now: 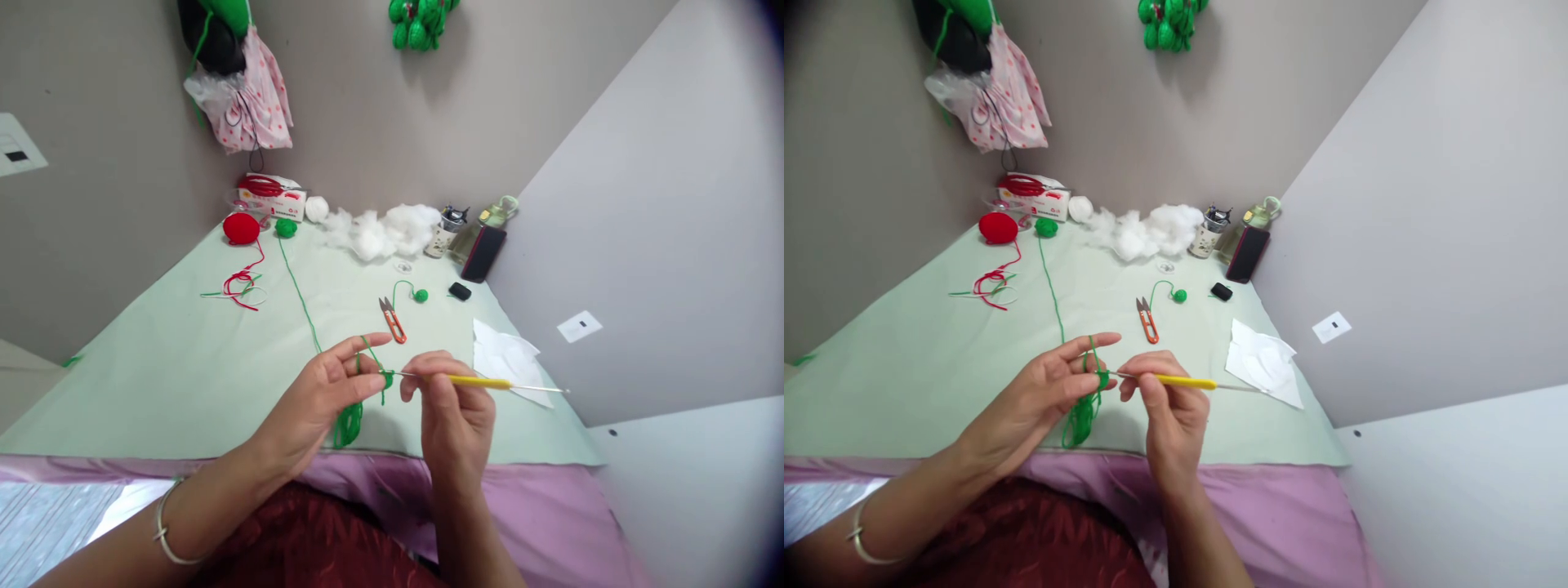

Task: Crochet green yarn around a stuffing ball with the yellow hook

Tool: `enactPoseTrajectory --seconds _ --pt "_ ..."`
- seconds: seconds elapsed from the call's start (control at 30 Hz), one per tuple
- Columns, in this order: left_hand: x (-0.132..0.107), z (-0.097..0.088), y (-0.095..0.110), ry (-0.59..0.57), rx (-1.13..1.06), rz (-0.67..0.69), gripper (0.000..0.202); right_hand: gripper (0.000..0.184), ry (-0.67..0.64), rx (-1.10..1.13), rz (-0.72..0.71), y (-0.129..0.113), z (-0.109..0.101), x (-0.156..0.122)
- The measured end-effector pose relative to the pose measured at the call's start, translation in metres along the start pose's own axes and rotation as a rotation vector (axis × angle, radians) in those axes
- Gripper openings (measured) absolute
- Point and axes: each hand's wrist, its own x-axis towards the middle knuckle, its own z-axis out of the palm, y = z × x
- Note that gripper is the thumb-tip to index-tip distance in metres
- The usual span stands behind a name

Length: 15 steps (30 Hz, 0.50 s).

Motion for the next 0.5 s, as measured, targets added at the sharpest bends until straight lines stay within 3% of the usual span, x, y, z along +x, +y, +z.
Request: enactPoseTrajectory --seconds 0.1,0.2,0.33,0.4,0.5 --pt "-0.001 0.001 -0.004 0.018 0.113 0.092 0.046 0.021 -0.055 -0.064 -0.027 0.002 0.003 -0.003" --pt "-0.001 0.003 -0.007 0.064 0.126 0.122 0.045 0.031 -0.058 -0.323 -0.188 0.005 0.006 -0.012" --pt "0.002 0.004 -0.007 0.035 -0.054 -0.011 0.045 0.040 -0.055 -0.555 -0.430 0.007 0.005 -0.017" --pt "0.004 0.003 -0.005 0.035 -0.142 -0.059 0.040 0.033 -0.008 -0.463 -0.340 0.006 0.003 -0.013" --pt "0.005 0.002 -0.003 0.065 -0.132 -0.004 0.031 0.025 0.086 -0.189 -0.099 0.001 0.002 -0.005"
